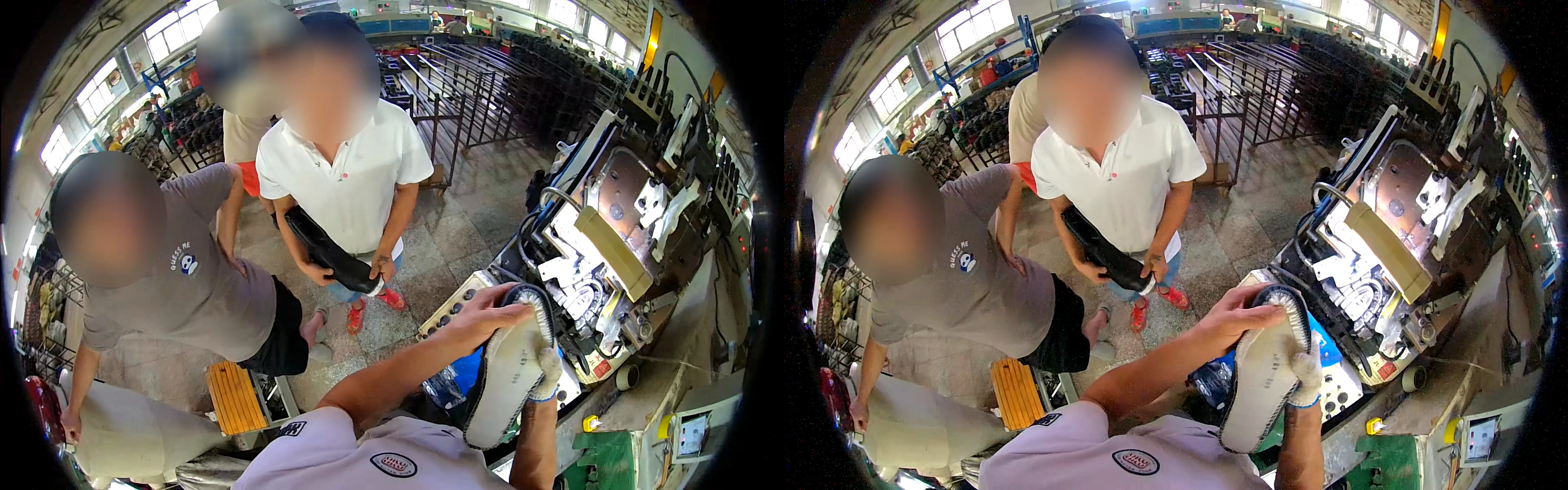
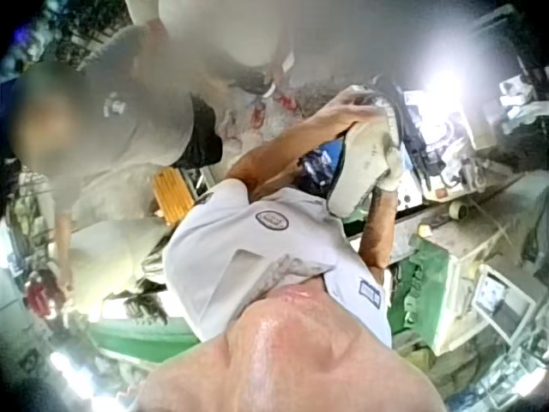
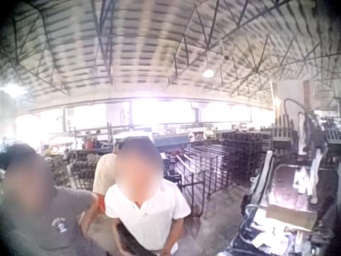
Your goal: The person places boots onto a lasting machine to shape the toe and heel, operates the machine controls with their hands, and places the processed boots onto a conveyor belt.
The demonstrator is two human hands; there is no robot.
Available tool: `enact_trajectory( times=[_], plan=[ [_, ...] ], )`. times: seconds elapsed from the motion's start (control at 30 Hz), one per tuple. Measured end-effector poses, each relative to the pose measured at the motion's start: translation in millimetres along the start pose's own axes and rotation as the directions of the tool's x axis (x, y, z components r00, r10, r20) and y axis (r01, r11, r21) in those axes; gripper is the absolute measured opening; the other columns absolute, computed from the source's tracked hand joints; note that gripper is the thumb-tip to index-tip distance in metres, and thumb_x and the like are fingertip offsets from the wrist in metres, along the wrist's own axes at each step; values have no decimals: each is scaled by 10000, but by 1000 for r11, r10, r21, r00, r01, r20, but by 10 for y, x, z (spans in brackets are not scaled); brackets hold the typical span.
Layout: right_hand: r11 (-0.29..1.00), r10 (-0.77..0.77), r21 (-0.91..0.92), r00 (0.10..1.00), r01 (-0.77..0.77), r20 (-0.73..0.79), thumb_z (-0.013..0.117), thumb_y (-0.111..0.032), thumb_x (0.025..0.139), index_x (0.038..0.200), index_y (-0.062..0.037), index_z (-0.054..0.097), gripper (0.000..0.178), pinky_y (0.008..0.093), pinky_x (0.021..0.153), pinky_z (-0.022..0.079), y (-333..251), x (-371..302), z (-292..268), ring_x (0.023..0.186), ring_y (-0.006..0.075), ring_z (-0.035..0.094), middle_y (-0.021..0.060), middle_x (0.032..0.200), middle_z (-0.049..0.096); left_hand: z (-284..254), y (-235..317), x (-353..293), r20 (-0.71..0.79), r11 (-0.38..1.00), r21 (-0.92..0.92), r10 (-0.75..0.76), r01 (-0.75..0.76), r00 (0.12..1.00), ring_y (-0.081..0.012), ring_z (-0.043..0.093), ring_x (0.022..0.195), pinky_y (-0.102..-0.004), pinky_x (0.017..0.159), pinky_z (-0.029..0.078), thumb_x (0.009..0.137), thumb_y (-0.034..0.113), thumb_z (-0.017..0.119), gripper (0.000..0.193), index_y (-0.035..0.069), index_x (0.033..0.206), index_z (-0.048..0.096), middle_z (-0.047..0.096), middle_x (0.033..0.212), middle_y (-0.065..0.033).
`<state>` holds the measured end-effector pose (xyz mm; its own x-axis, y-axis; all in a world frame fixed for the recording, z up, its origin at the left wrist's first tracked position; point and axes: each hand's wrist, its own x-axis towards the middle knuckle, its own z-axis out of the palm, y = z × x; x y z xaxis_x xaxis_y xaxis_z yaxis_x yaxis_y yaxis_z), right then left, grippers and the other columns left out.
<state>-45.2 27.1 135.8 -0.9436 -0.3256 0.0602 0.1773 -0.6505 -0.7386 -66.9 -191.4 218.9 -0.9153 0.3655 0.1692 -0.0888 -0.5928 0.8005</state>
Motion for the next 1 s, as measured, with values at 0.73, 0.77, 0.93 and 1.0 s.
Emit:
enact_trajectory(
  times=[0.73,0.77,0.93,1.0],
  plan=[
    [968,-232,25,923,251,-307,732,-277,886,1455,49,487,700,375,979,585,-594,-1186,-431,1091,280,702,195,1251,681,1075,-788,249,326,988,-7,-146,157,934,-161,616,1164,-307,1008,481,836,155,834,826,-14,1530,420,636,1315,-91],
    [956,-224,100,907,275,-356,736,-286,877,1434,55,509,692,383,970,589,-674,-1120,-356,1076,293,709,208,1242,686,1042,-923,379,355,985,-13,-155,170,922,-168,595,1203,-310,1034,463,829,155,835,864,-14,1548,386,612,1350,-94],
    [862,-259,308,871,403,-417,731,-280,868,1412,71,528,679,428,973,586,-730,-1475,-452,1087,342,709,252,1281,669,1452,-1163,188,365,971,61,-236,230,900,-194,498,1350,-331,1143,368,835,139,801,910,-20,1585,311,510,1478,-105],
    [872,-334,182,825,454,-455,733,-280,869,1425,69,517,691,433,998,571,-754,-1607,-475,1132,341,691,251,1316,650,1565,-1320,170,363,969,85,-248,233,898,-198,463,1379,-346,1158,350,861,135,759,893,-21,1596,276,477,1502,-118]
  ],
)
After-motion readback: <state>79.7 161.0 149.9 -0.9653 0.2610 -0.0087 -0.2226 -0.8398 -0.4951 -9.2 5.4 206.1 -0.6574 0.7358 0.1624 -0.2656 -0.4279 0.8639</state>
